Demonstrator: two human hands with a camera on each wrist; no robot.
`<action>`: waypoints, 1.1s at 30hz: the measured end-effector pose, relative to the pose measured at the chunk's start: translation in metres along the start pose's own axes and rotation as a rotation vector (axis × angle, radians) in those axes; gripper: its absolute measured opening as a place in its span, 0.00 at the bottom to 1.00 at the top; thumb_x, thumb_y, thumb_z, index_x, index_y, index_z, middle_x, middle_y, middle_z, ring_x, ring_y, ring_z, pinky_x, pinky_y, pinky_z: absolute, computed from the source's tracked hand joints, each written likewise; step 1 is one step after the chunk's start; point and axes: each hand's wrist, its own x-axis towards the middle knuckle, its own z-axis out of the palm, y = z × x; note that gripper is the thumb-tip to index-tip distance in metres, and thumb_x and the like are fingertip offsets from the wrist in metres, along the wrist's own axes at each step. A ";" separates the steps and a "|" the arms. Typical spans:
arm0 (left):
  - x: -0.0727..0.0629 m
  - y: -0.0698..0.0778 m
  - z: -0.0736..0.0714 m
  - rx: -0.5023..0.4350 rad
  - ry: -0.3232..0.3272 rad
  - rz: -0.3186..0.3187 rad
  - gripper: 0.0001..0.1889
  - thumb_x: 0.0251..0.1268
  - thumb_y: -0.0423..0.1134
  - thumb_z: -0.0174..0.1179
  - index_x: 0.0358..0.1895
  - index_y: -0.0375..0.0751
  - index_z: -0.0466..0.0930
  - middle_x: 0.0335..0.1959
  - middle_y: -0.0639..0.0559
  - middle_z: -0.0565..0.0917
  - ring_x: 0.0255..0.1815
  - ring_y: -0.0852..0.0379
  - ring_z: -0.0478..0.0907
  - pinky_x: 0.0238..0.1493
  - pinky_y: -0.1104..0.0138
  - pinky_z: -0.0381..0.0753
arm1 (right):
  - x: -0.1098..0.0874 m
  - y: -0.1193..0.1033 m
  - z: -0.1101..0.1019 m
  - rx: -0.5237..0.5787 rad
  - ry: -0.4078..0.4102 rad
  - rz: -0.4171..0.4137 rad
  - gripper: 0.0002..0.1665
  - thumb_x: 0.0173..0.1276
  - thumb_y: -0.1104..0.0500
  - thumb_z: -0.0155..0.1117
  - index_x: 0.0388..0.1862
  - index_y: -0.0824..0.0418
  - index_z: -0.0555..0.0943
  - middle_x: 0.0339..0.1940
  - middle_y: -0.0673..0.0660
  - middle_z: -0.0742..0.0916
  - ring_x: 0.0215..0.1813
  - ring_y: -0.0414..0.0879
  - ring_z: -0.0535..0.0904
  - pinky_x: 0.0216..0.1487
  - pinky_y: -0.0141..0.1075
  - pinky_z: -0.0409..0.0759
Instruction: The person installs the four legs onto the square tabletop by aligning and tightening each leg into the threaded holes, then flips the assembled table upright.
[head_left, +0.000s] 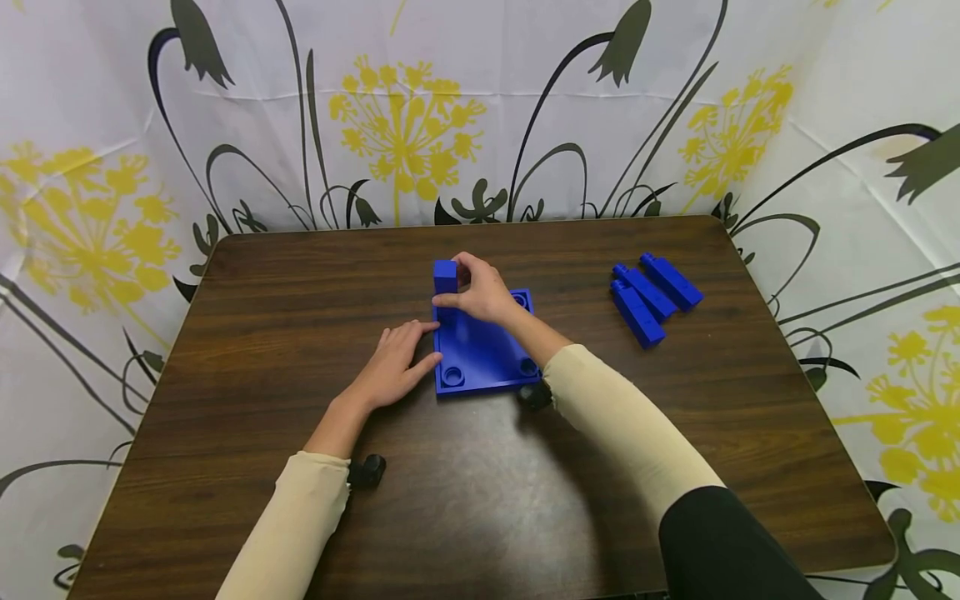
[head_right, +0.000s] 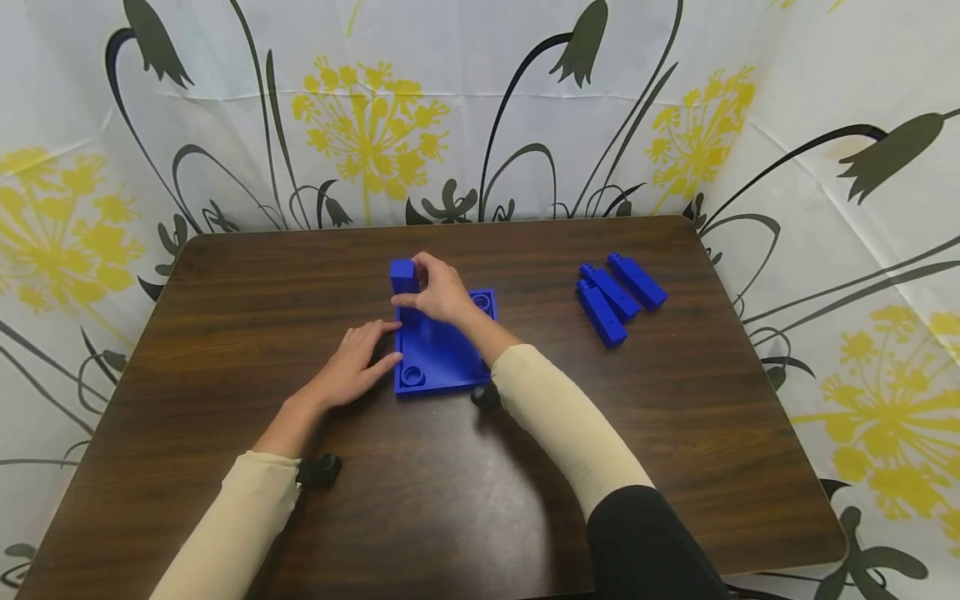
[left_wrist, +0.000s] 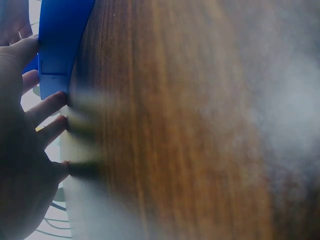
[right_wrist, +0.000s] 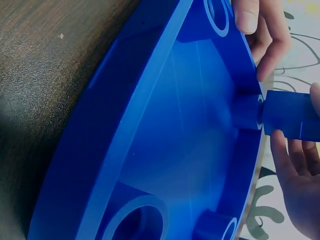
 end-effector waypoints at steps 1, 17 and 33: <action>0.000 0.000 0.000 0.001 0.000 0.000 0.29 0.74 0.52 0.53 0.73 0.46 0.62 0.70 0.45 0.67 0.74 0.43 0.56 0.69 0.38 0.41 | 0.000 0.000 0.000 -0.001 0.000 0.002 0.30 0.56 0.51 0.79 0.52 0.60 0.75 0.44 0.55 0.84 0.47 0.47 0.79 0.51 0.38 0.74; 0.000 0.001 -0.001 -0.014 0.006 0.010 0.29 0.74 0.50 0.53 0.72 0.44 0.62 0.68 0.44 0.68 0.72 0.42 0.58 0.69 0.37 0.41 | 0.001 0.001 -0.011 0.300 -0.244 -0.064 0.42 0.63 0.77 0.58 0.75 0.56 0.63 0.68 0.60 0.75 0.69 0.50 0.71 0.66 0.41 0.68; 0.000 0.003 -0.002 -0.019 -0.009 -0.005 0.29 0.74 0.50 0.53 0.73 0.45 0.61 0.70 0.43 0.66 0.74 0.42 0.55 0.69 0.36 0.39 | 0.002 0.004 -0.011 0.233 -0.263 -0.089 0.35 0.67 0.71 0.63 0.72 0.62 0.67 0.65 0.61 0.78 0.67 0.51 0.73 0.65 0.40 0.69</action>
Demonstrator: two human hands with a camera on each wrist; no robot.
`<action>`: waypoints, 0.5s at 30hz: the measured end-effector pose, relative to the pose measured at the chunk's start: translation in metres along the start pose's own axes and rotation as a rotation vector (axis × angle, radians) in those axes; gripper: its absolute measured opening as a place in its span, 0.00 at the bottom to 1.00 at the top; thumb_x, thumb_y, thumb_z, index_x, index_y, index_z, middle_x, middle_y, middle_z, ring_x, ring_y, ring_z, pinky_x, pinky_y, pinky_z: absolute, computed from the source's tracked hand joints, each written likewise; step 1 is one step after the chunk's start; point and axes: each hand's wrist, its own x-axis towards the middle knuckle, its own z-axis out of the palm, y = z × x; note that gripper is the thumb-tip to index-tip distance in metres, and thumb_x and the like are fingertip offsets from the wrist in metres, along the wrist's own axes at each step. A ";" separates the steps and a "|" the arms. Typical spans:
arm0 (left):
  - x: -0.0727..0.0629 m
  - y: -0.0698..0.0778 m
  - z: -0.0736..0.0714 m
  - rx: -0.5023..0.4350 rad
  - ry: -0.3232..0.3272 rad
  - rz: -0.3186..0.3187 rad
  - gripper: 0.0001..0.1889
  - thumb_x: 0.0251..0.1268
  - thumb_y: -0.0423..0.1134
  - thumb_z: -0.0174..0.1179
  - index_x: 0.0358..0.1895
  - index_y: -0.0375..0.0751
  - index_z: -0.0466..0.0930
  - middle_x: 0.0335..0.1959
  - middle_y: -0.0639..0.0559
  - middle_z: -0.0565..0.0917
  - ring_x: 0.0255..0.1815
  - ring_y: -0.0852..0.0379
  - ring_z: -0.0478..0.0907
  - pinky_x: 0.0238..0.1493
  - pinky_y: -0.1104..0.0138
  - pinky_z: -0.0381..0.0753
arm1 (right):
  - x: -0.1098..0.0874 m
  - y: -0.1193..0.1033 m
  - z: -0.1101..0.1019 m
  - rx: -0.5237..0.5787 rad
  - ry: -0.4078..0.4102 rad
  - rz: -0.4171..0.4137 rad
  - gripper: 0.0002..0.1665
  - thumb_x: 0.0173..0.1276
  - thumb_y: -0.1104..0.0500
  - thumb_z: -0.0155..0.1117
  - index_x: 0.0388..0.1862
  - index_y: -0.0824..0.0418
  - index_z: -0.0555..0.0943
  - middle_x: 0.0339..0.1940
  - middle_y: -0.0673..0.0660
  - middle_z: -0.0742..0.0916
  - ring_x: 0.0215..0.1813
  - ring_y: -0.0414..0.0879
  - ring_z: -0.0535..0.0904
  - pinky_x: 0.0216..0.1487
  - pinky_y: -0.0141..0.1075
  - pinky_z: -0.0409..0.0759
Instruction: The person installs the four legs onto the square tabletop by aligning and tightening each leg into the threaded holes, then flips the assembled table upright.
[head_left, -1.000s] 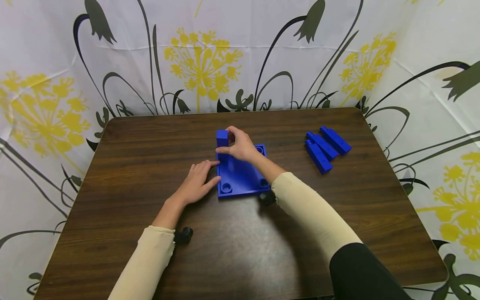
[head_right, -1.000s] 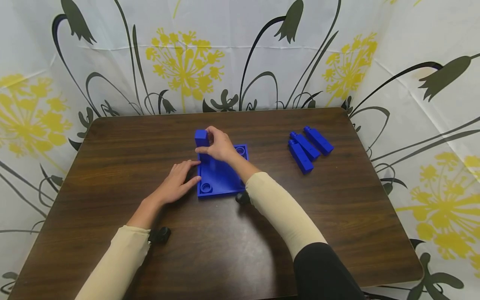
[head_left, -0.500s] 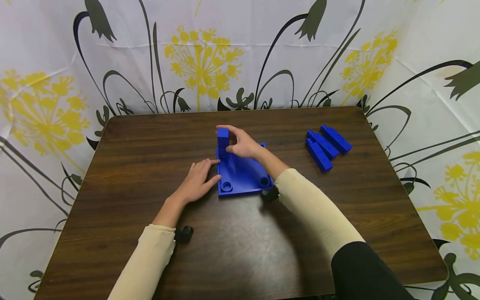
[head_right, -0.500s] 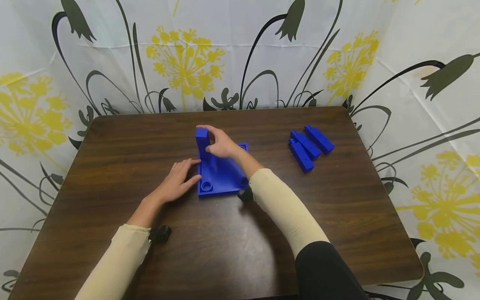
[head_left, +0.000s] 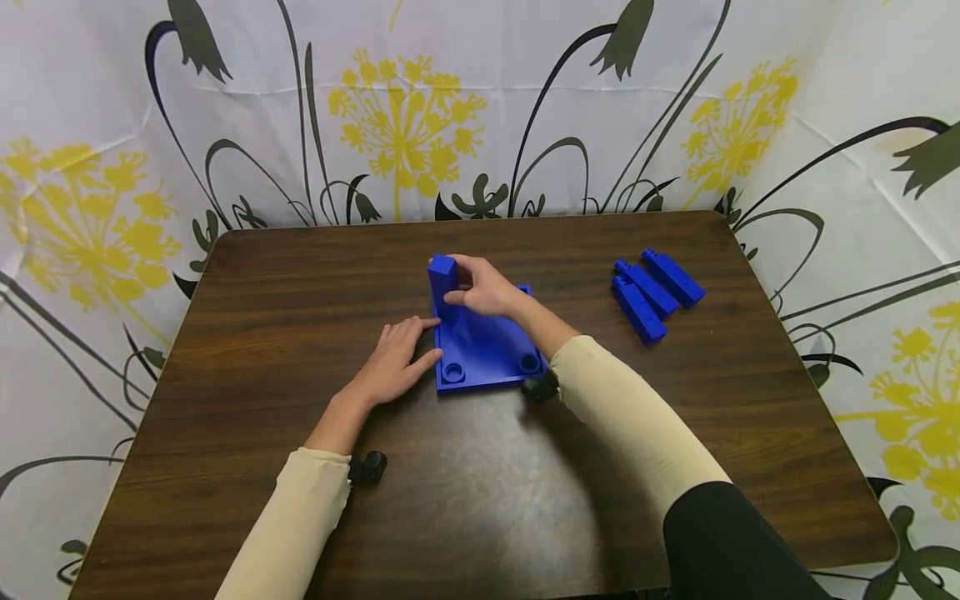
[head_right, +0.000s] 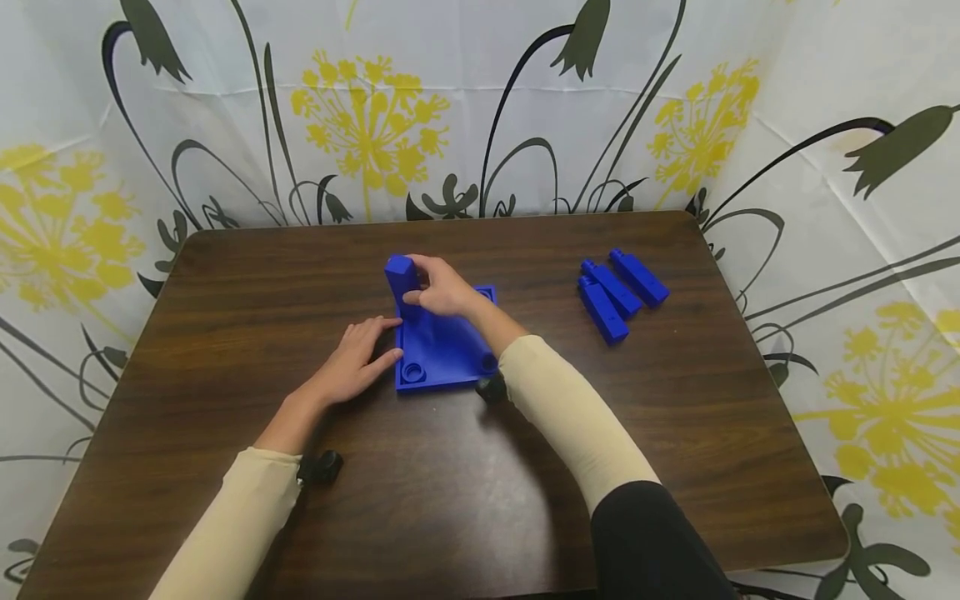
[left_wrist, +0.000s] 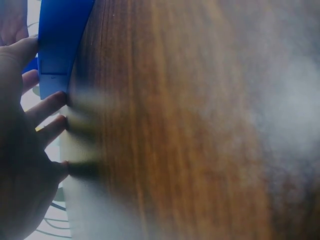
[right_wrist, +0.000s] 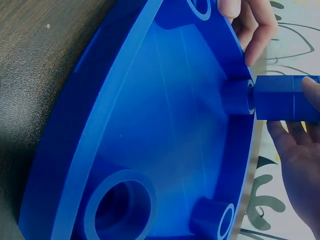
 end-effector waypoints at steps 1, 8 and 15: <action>0.000 0.000 0.000 0.001 0.000 0.000 0.29 0.74 0.50 0.53 0.73 0.45 0.61 0.70 0.43 0.66 0.74 0.42 0.55 0.69 0.36 0.39 | 0.000 0.000 0.000 -0.010 0.007 -0.002 0.35 0.67 0.70 0.64 0.72 0.62 0.68 0.64 0.61 0.79 0.66 0.52 0.73 0.65 0.40 0.70; 0.001 -0.001 0.000 0.003 -0.006 -0.012 0.29 0.74 0.52 0.53 0.73 0.46 0.61 0.72 0.43 0.65 0.75 0.42 0.53 0.69 0.36 0.38 | -0.001 -0.003 0.000 -0.107 0.049 0.023 0.36 0.65 0.65 0.68 0.71 0.63 0.67 0.61 0.61 0.80 0.65 0.53 0.74 0.62 0.41 0.72; 0.000 0.000 0.001 -0.007 -0.002 -0.007 0.29 0.75 0.51 0.53 0.73 0.46 0.61 0.71 0.43 0.65 0.75 0.42 0.53 0.69 0.37 0.38 | -0.002 -0.004 0.005 -0.211 0.106 0.050 0.38 0.65 0.59 0.70 0.71 0.62 0.67 0.60 0.60 0.81 0.63 0.54 0.75 0.63 0.46 0.71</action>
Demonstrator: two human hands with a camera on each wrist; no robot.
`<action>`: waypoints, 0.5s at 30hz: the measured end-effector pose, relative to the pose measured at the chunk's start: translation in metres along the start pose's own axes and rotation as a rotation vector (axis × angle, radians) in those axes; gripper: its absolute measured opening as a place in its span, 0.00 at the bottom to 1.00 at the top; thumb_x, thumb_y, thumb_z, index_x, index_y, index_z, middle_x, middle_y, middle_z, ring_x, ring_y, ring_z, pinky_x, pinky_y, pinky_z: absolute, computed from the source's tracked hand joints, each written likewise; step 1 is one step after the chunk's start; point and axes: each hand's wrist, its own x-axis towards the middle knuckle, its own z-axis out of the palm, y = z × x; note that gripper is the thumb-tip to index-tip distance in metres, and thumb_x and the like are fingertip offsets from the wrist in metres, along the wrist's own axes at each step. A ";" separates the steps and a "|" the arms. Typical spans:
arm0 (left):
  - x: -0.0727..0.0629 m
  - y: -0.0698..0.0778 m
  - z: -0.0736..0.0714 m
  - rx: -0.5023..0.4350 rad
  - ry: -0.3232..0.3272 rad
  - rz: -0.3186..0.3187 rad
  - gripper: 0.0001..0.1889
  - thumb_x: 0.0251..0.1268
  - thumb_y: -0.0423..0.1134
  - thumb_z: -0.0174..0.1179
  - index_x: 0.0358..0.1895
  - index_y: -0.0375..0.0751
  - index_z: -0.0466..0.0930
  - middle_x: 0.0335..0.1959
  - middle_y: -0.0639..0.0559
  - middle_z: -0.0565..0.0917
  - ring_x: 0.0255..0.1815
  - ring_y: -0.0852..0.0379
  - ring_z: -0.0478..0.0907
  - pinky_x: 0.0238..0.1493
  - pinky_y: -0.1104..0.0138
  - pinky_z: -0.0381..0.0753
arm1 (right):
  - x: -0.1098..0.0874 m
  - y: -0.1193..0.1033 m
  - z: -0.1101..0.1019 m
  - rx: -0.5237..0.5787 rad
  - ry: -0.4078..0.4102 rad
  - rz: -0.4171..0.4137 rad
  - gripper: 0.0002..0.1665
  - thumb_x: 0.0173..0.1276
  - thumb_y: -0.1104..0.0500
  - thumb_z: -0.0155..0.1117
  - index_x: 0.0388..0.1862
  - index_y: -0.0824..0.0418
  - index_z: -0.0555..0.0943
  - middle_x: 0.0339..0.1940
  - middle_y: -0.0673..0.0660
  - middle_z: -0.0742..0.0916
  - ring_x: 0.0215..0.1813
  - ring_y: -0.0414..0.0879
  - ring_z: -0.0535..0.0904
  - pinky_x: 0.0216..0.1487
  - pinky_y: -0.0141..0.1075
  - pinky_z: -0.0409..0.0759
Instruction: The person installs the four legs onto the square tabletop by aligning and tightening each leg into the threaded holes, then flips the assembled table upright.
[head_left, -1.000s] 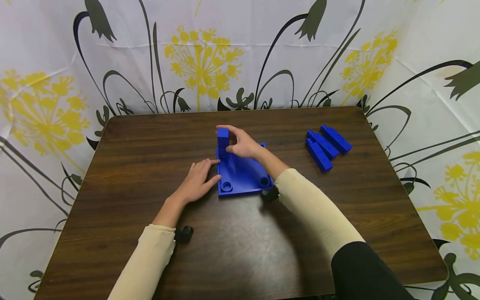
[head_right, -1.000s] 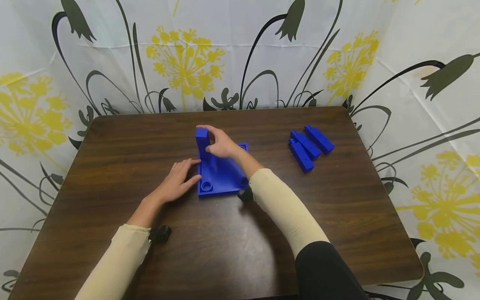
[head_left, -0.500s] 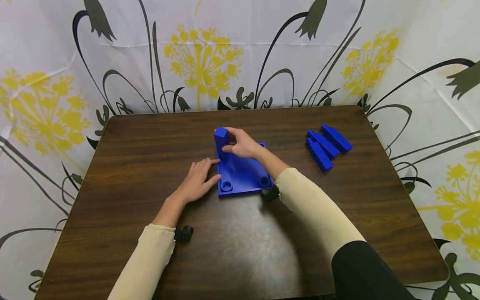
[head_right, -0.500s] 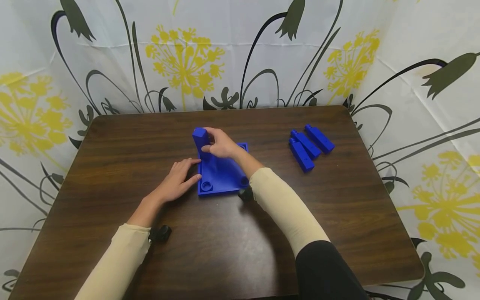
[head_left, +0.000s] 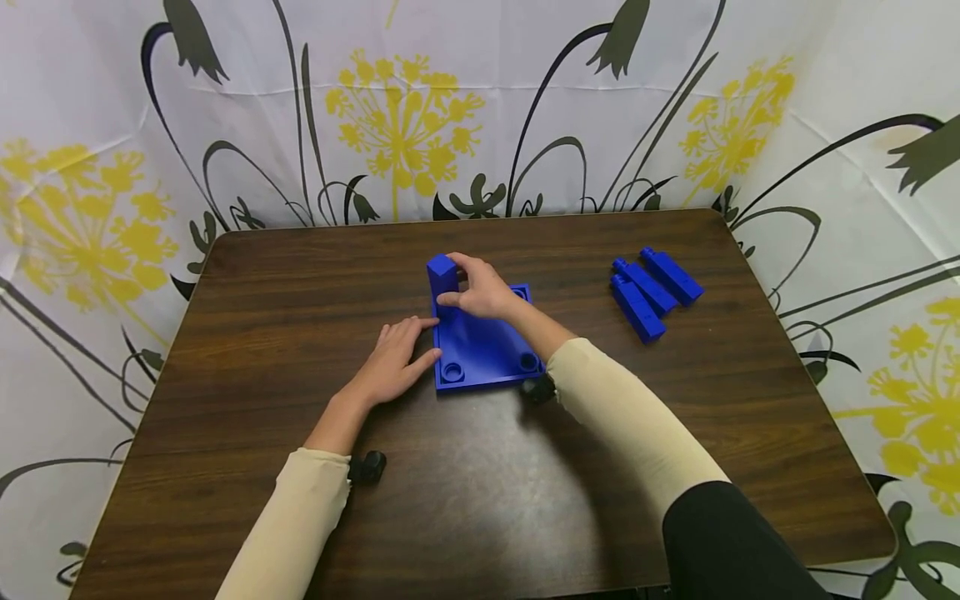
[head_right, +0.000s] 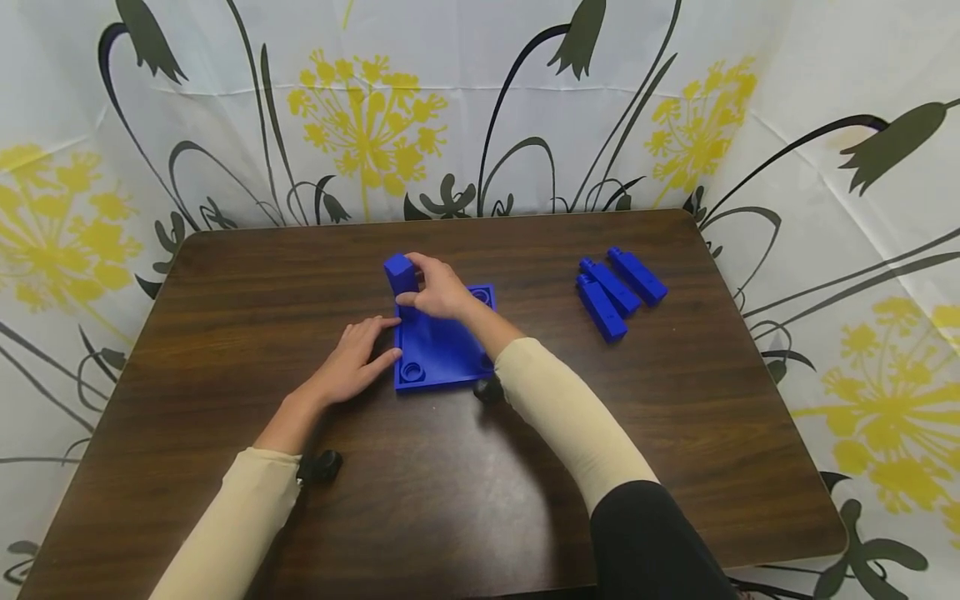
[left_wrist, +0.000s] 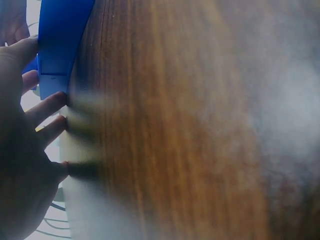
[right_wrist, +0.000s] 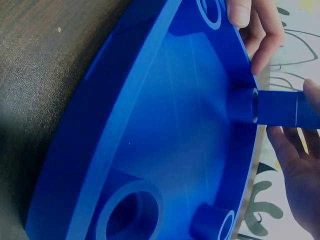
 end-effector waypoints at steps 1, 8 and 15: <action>0.000 0.000 0.000 -0.001 -0.002 -0.001 0.29 0.74 0.51 0.53 0.73 0.46 0.61 0.72 0.43 0.65 0.75 0.42 0.53 0.69 0.37 0.38 | 0.000 0.000 0.001 -0.009 0.007 0.004 0.38 0.65 0.58 0.71 0.71 0.62 0.67 0.60 0.60 0.81 0.63 0.54 0.75 0.63 0.46 0.71; 0.000 0.000 0.000 0.002 -0.001 -0.004 0.29 0.75 0.51 0.53 0.73 0.46 0.61 0.72 0.43 0.64 0.75 0.42 0.53 0.69 0.37 0.38 | 0.000 0.001 0.005 -0.032 0.069 0.011 0.32 0.63 0.55 0.73 0.63 0.60 0.72 0.55 0.57 0.83 0.59 0.51 0.77 0.59 0.44 0.73; 0.000 0.001 0.000 0.007 0.007 0.002 0.29 0.74 0.51 0.53 0.73 0.45 0.61 0.70 0.43 0.66 0.74 0.42 0.55 0.69 0.36 0.39 | 0.001 0.001 0.010 -0.046 0.112 0.028 0.29 0.61 0.53 0.74 0.57 0.59 0.73 0.50 0.56 0.84 0.55 0.50 0.79 0.56 0.43 0.75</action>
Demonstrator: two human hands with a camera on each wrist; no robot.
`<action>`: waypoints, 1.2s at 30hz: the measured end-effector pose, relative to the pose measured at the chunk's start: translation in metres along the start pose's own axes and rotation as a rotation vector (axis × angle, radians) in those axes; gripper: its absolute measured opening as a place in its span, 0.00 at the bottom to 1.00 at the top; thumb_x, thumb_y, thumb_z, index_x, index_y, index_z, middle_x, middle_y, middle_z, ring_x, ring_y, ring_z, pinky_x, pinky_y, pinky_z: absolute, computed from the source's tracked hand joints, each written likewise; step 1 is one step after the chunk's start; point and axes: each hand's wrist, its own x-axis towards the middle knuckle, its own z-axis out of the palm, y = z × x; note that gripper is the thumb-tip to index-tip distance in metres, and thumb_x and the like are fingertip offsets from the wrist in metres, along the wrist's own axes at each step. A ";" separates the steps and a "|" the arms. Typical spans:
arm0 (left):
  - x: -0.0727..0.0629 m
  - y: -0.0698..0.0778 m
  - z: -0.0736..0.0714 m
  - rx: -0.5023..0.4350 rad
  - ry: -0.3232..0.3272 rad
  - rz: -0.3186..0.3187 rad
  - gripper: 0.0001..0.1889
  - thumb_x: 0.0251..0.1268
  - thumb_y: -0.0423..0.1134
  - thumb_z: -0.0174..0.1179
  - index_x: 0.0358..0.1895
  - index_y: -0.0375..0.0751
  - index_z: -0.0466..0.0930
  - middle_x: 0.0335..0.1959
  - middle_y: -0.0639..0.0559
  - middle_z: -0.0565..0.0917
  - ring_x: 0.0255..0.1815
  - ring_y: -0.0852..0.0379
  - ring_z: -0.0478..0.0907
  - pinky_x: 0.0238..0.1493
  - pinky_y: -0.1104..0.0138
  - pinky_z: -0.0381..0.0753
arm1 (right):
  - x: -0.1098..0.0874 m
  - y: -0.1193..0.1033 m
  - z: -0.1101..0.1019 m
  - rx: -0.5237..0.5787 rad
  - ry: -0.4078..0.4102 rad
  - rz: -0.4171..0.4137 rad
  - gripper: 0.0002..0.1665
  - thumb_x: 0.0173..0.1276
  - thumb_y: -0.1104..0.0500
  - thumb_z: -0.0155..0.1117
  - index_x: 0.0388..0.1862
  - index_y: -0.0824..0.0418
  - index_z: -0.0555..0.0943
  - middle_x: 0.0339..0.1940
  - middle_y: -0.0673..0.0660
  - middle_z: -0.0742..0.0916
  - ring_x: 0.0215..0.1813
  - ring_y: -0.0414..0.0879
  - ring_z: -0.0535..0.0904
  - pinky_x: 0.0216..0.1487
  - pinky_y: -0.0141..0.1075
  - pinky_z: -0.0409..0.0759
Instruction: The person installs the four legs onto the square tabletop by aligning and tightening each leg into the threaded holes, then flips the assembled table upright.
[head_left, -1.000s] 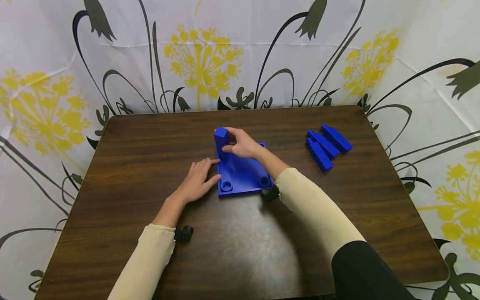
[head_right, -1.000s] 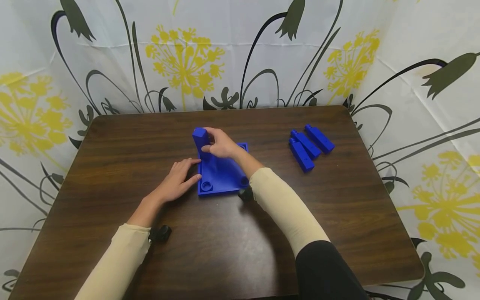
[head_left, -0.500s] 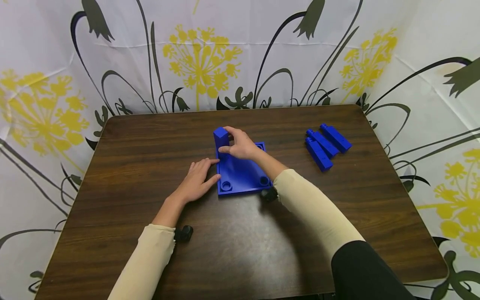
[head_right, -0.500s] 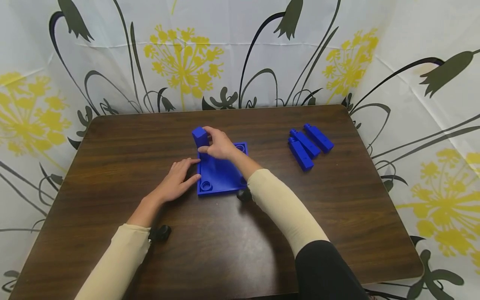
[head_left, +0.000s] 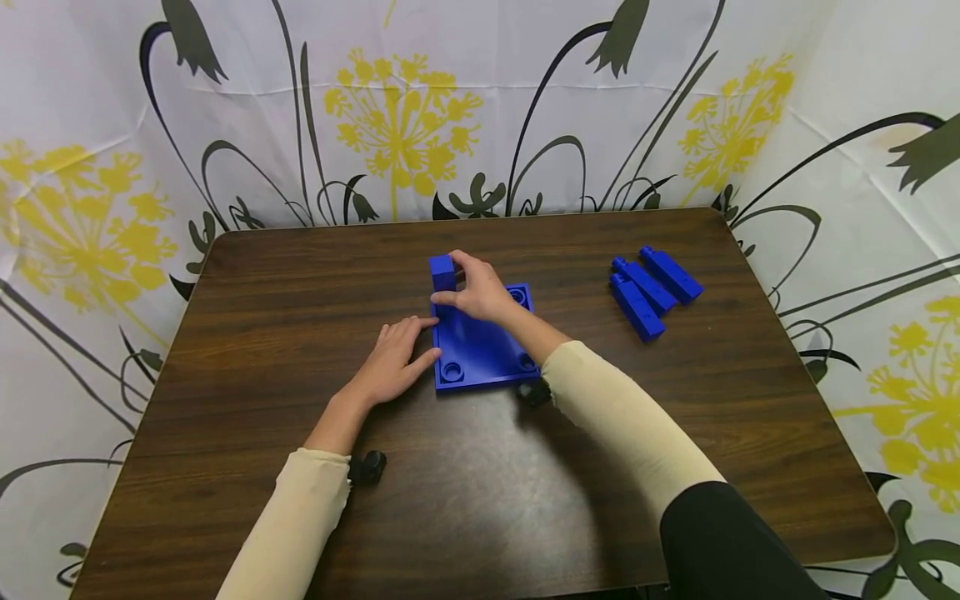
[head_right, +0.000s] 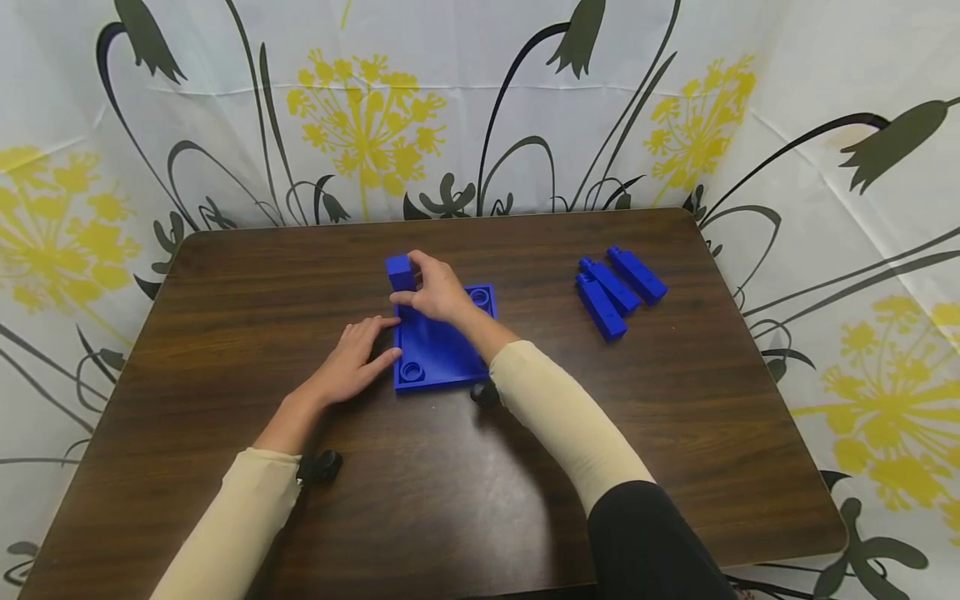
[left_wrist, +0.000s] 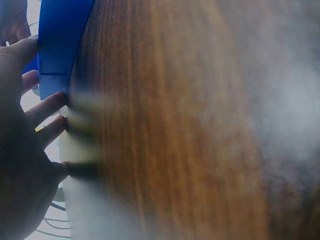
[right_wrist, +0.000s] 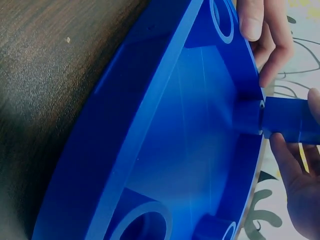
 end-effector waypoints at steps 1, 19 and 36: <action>0.000 0.000 0.000 -0.001 0.001 0.002 0.29 0.74 0.51 0.53 0.73 0.45 0.61 0.70 0.43 0.66 0.74 0.42 0.55 0.69 0.36 0.39 | 0.000 -0.001 0.000 0.000 0.006 0.007 0.29 0.61 0.53 0.74 0.57 0.59 0.73 0.49 0.56 0.84 0.55 0.50 0.79 0.55 0.43 0.75; 0.000 -0.001 0.000 0.004 -0.004 -0.009 0.29 0.75 0.52 0.52 0.73 0.46 0.61 0.71 0.44 0.65 0.75 0.43 0.54 0.69 0.37 0.39 | 0.000 -0.001 -0.003 0.001 -0.059 0.015 0.40 0.59 0.57 0.76 0.68 0.56 0.69 0.56 0.57 0.82 0.58 0.49 0.77 0.59 0.44 0.72; 0.001 0.000 0.001 -0.005 0.009 0.003 0.29 0.75 0.52 0.52 0.73 0.45 0.61 0.70 0.45 0.67 0.74 0.44 0.56 0.70 0.37 0.40 | 0.003 0.000 -0.013 0.292 -0.220 -0.099 0.37 0.67 0.77 0.54 0.73 0.60 0.64 0.66 0.61 0.78 0.69 0.49 0.71 0.67 0.41 0.66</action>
